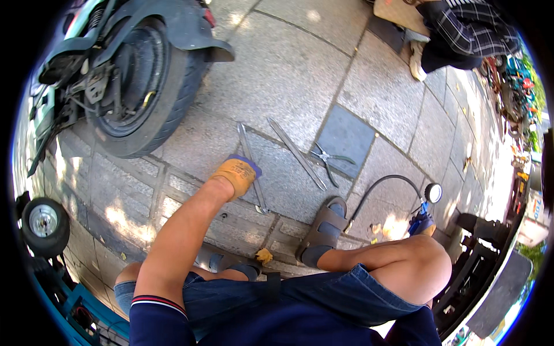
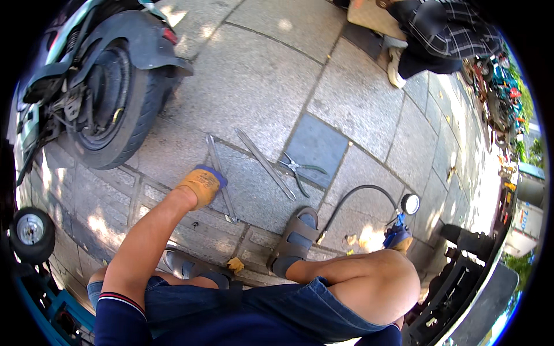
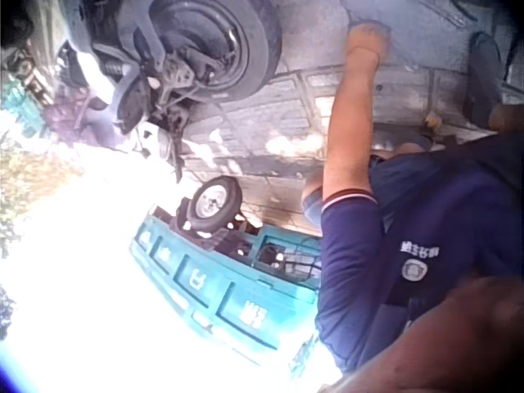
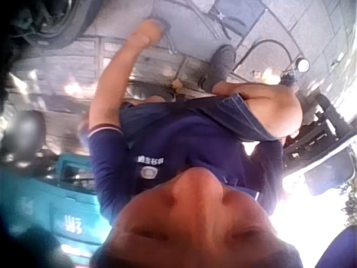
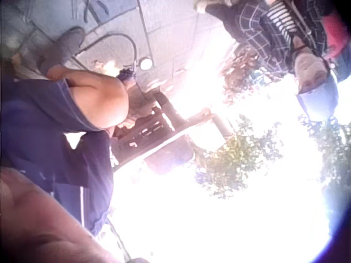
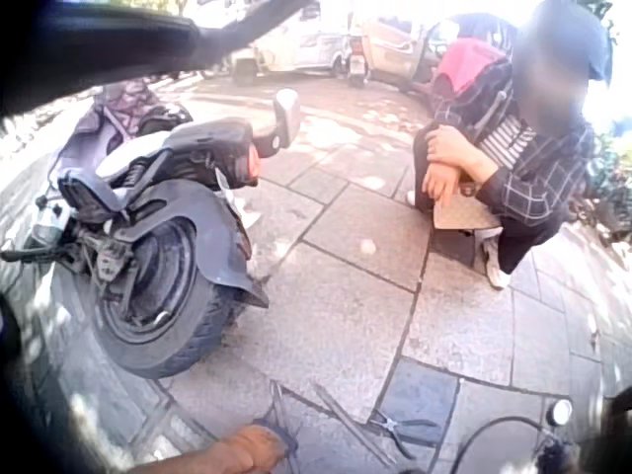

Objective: The person kneels on the sidewalk and uses pliers to remove a small object from the scooter's rear tire. After removing the object, the person uses a pressure gauge and hose to inflate the tire. The person then removes the gauge and places the tools on the ground.

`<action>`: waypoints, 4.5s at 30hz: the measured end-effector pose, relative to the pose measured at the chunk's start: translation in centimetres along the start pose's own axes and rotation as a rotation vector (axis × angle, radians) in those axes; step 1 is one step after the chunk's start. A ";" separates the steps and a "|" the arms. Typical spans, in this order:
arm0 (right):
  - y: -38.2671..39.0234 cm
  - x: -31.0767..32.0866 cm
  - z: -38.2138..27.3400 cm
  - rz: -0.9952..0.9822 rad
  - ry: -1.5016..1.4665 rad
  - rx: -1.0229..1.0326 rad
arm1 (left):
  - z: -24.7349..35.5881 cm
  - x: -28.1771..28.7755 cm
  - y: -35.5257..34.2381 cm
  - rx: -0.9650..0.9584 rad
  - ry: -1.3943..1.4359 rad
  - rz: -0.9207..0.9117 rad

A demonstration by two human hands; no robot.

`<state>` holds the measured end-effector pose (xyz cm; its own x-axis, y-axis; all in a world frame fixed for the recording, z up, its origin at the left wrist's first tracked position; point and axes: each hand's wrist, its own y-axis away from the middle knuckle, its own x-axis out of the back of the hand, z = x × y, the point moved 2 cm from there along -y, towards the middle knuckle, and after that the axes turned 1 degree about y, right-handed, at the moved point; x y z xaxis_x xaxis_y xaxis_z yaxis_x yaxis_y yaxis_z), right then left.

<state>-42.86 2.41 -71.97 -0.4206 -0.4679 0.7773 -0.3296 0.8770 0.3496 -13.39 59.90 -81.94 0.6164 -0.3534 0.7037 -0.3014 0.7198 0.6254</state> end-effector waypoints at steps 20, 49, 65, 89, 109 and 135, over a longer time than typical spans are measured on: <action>-16.8 -21.9 -5.4 0.388 0.447 0.760 | -7.8 -8.4 18.5 1.335 0.513 0.116; -20.7 -22.6 -2.3 0.134 0.451 0.507 | 6.8 -13.3 32.8 1.645 0.713 0.055; 0.9 -5.5 -17.7 -0.639 0.337 0.486 | -11.5 -15.5 18.5 0.841 0.164 -0.130; 30.4 -30.1 -2.0 -0.466 -0.336 -0.098 | -15.4 -17.0 17.0 0.742 0.110 -0.386; 31.3 -30.4 -8.3 -0.450 -0.187 0.197 | -11.5 -12.1 16.9 0.748 0.108 -0.370; 33.7 -30.7 -5.2 -0.525 0.516 0.147 | -13.7 -15.8 18.3 0.652 0.144 -0.199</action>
<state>-36.63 46.89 -81.35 0.2607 -0.6781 0.6872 -0.5027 0.5123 0.6963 -18.69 86.81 -86.25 0.7818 -0.3263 0.5313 -0.5205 0.1277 0.8443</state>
